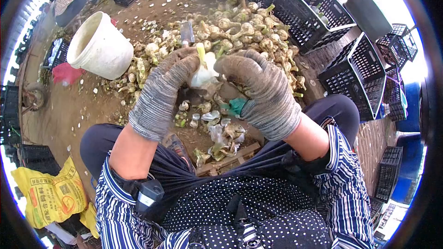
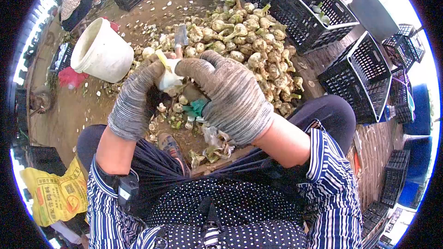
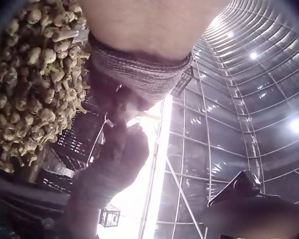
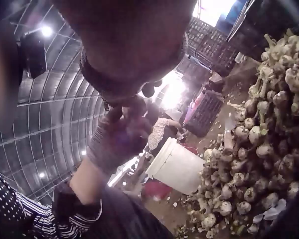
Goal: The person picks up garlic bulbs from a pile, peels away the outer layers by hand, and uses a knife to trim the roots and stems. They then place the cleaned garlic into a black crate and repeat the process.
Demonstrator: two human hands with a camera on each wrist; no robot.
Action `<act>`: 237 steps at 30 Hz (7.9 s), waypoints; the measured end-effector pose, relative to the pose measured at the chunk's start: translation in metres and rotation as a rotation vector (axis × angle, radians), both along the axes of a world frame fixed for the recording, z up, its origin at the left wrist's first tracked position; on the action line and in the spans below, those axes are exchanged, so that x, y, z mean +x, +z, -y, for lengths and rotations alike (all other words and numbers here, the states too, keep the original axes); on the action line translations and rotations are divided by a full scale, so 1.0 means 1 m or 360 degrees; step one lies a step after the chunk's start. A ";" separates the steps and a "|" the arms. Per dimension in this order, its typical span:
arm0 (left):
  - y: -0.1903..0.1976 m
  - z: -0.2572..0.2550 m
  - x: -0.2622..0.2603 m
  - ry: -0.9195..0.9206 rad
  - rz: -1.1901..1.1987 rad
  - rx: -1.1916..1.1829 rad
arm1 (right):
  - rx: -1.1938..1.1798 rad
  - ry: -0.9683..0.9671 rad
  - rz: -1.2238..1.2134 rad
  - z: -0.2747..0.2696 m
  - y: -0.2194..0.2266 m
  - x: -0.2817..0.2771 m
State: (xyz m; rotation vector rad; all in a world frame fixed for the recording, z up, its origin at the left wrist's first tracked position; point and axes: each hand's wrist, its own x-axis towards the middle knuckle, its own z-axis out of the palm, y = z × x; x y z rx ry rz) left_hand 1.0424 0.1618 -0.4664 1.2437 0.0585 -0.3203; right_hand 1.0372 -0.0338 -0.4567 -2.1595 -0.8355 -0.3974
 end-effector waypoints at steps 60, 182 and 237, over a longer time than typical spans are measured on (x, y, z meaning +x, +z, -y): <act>-0.013 -0.036 0.022 -0.0022 -0.0116 -0.0794 | -0.0880 -0.0061 -0.0606 0.027 -0.073 0.037; 0.017 -0.014 -0.014 -0.0163 0.0070 -0.0476 | -0.0725 0.0234 -0.0596 0.016 -0.028 0.003; -0.003 0.008 -0.008 -0.0442 -0.0383 -0.0559 | 0.1114 0.0458 -0.1565 0.023 0.001 0.009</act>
